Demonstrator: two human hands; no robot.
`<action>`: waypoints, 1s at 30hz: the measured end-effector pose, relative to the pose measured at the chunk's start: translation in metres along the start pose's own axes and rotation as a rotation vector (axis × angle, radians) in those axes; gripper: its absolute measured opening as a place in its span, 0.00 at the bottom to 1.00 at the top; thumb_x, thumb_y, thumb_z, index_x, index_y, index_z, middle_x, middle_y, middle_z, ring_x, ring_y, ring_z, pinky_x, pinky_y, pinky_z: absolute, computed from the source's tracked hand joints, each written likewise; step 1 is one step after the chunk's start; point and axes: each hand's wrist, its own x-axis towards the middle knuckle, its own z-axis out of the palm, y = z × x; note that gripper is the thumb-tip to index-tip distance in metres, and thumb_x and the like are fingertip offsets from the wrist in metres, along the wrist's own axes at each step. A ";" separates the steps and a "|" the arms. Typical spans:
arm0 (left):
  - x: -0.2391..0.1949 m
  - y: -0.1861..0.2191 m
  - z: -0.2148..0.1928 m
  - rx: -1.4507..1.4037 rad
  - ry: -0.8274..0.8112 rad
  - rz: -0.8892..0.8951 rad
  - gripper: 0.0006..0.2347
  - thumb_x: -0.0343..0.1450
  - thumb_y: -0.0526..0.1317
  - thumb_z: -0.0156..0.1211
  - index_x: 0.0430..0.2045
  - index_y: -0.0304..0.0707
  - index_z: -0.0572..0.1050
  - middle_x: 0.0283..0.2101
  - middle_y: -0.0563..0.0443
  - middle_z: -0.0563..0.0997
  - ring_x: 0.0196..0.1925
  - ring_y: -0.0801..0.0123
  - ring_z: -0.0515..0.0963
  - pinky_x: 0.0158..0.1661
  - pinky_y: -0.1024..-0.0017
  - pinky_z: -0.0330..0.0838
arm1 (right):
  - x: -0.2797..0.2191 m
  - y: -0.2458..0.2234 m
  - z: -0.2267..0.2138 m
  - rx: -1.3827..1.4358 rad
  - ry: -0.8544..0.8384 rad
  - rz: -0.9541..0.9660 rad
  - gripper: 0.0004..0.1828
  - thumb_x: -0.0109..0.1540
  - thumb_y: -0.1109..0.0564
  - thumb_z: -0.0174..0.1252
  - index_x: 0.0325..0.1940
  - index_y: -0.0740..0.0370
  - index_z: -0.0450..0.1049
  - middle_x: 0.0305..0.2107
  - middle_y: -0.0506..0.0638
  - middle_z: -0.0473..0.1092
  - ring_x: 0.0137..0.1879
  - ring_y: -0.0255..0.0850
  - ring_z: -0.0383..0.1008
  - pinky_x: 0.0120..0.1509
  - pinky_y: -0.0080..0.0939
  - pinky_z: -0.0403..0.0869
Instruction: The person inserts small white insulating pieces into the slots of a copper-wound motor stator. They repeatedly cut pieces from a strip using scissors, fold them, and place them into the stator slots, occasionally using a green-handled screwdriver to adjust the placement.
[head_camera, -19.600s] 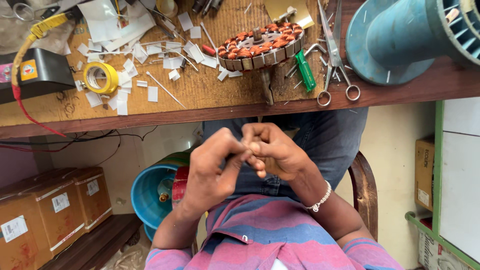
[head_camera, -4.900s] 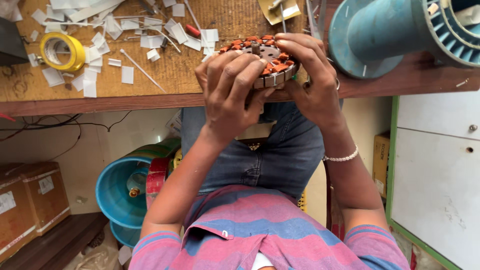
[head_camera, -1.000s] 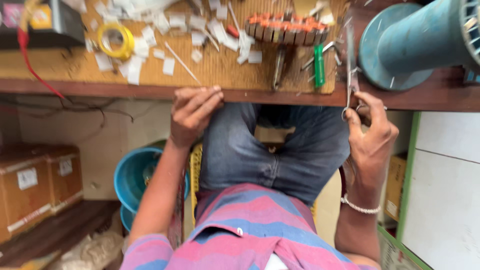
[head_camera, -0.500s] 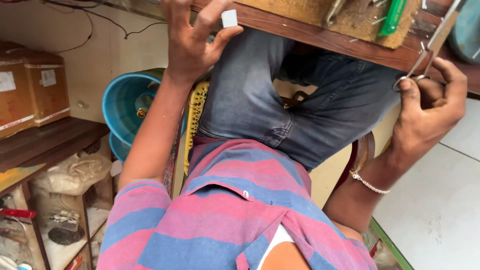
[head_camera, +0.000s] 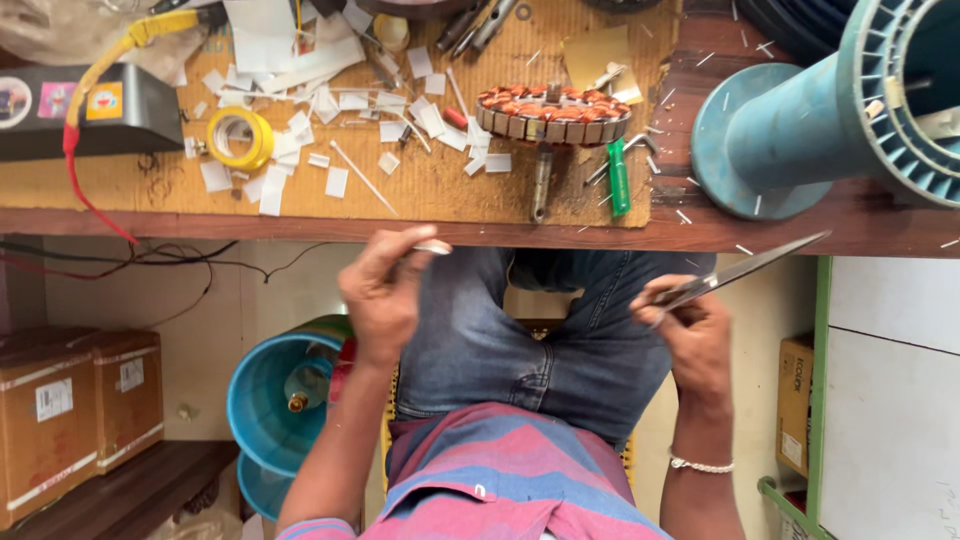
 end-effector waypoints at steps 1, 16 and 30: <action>0.002 0.002 0.009 -0.080 -0.027 -0.104 0.10 0.72 0.26 0.61 0.47 0.33 0.78 0.39 0.49 0.84 0.42 0.75 0.83 0.46 0.80 0.75 | 0.002 0.005 0.006 0.005 -0.056 0.023 0.16 0.58 0.69 0.66 0.49 0.67 0.72 0.36 0.52 0.77 0.43 0.38 0.78 0.51 0.38 0.77; 0.038 0.028 0.092 -0.210 -0.307 -0.010 0.04 0.78 0.30 0.65 0.45 0.31 0.81 0.42 0.53 0.87 0.42 0.81 0.86 0.45 0.82 0.82 | -0.001 -0.055 0.037 -0.037 -0.600 0.317 0.38 0.45 0.50 0.78 0.55 0.68 0.76 0.30 0.45 0.73 0.37 0.29 0.70 0.39 0.30 0.68; 0.039 0.038 0.087 -0.129 -0.244 -0.142 0.03 0.76 0.32 0.64 0.38 0.29 0.81 0.34 0.53 0.86 0.37 0.80 0.86 0.39 0.81 0.81 | 0.005 -0.079 0.055 -0.212 -0.629 0.358 0.34 0.46 0.48 0.77 0.52 0.67 0.80 0.22 0.40 0.67 0.29 0.26 0.62 0.31 0.30 0.61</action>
